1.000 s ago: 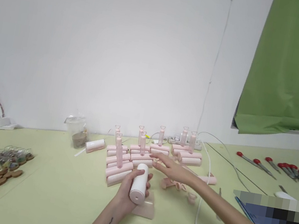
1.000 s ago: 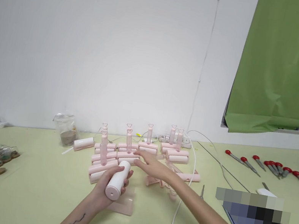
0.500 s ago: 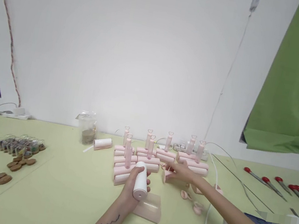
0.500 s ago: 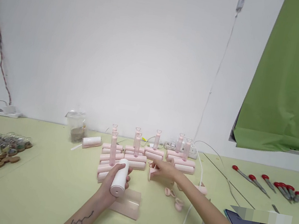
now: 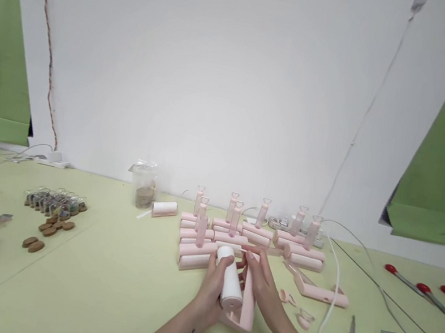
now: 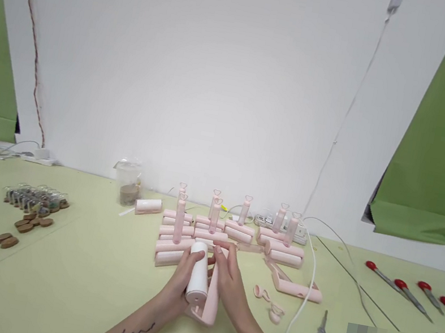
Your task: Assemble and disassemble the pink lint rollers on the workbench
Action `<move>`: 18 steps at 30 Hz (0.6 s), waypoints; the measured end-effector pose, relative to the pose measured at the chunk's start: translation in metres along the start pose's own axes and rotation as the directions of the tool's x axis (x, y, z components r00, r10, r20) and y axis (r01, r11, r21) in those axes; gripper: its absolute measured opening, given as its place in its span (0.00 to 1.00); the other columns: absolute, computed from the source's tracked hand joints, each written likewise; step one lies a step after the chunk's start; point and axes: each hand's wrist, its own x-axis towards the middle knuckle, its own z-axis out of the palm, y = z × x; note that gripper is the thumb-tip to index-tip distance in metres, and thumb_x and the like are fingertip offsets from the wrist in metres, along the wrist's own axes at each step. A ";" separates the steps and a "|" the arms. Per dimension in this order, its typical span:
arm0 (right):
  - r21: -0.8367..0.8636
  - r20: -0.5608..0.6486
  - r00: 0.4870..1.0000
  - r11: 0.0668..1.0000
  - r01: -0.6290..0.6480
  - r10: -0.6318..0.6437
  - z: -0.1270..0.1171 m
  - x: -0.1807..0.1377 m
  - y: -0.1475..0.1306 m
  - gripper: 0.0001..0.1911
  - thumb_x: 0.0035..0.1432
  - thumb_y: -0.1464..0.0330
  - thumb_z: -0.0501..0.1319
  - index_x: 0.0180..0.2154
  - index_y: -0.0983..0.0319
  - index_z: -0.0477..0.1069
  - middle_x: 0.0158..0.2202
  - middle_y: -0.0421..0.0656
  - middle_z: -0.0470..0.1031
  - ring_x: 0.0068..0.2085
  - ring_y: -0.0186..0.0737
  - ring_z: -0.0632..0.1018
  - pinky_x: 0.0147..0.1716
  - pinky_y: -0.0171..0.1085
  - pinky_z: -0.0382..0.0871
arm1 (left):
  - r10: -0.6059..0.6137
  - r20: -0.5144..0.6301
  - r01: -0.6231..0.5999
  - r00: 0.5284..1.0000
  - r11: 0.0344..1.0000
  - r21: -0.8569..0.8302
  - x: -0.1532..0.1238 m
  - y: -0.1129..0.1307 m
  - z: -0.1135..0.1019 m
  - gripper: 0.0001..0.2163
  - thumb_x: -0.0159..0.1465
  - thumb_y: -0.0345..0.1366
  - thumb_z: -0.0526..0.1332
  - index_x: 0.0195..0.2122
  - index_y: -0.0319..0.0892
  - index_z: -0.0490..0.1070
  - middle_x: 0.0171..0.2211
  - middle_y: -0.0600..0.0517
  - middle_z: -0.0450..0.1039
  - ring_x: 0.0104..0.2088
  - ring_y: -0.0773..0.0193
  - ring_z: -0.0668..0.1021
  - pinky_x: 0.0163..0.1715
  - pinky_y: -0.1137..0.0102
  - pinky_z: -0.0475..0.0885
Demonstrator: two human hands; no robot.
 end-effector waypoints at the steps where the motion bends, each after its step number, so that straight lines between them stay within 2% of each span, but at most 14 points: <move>1: 0.043 -0.033 0.999 0.999 0.009 -0.008 0.002 -0.002 0.001 0.14 0.56 0.54 0.48 0.37 0.56 0.60 0.23 0.36 0.63 0.21 0.36 0.67 0.20 0.34 0.63 | -0.009 0.008 0.009 1.000 1.000 0.011 -0.002 -0.001 0.001 0.17 0.53 0.38 0.60 0.41 0.47 0.55 0.27 0.55 0.69 0.26 0.64 0.76 0.26 0.71 0.70; 4: 0.108 -0.079 0.996 0.993 0.055 -0.046 0.000 -0.004 0.000 0.13 0.56 0.55 0.49 0.37 0.57 0.61 0.22 0.35 0.61 0.18 0.33 0.63 0.16 0.32 0.59 | -0.019 0.003 0.019 1.000 0.998 0.057 -0.006 -0.003 0.004 0.17 0.53 0.38 0.59 0.42 0.47 0.55 0.23 0.57 0.67 0.21 0.67 0.73 0.22 0.73 0.68; 8: 0.108 -0.066 0.997 0.993 0.050 -0.043 -0.004 -0.007 -0.004 0.13 0.57 0.57 0.49 0.39 0.57 0.62 0.25 0.36 0.64 0.18 0.31 0.63 0.18 0.32 0.61 | -0.022 0.019 0.019 1.000 0.994 0.107 -0.009 -0.002 0.006 0.15 0.55 0.38 0.58 0.42 0.47 0.55 0.21 0.58 0.65 0.20 0.69 0.71 0.22 0.74 0.67; 11: 0.061 -0.116 0.993 0.998 0.028 -0.021 -0.005 -0.011 -0.007 0.14 0.57 0.56 0.48 0.38 0.57 0.62 0.25 0.37 0.64 0.22 0.33 0.67 0.19 0.31 0.63 | -0.033 0.080 0.025 0.996 0.995 0.099 -0.012 -0.003 0.007 0.15 0.54 0.38 0.59 0.40 0.48 0.55 0.27 0.56 0.68 0.25 0.67 0.74 0.27 0.73 0.68; 14: 0.083 -0.118 0.993 0.996 0.012 -0.002 -0.006 -0.013 -0.009 0.14 0.56 0.55 0.48 0.39 0.56 0.62 0.27 0.38 0.64 0.27 0.37 0.69 0.19 0.32 0.65 | -0.054 0.155 0.041 0.986 0.995 0.087 -0.014 -0.003 0.008 0.16 0.53 0.39 0.60 0.40 0.49 0.56 0.33 0.55 0.69 0.30 0.66 0.75 0.31 0.71 0.69; 18: 0.132 -0.103 0.994 0.991 -0.024 0.038 -0.007 -0.015 -0.006 0.14 0.56 0.54 0.48 0.38 0.55 0.60 0.27 0.38 0.62 0.27 0.38 0.69 0.20 0.35 0.67 | -0.071 0.182 0.049 0.981 0.991 0.121 -0.016 -0.005 0.008 0.17 0.52 0.39 0.61 0.41 0.49 0.56 0.32 0.55 0.68 0.29 0.65 0.75 0.30 0.72 0.68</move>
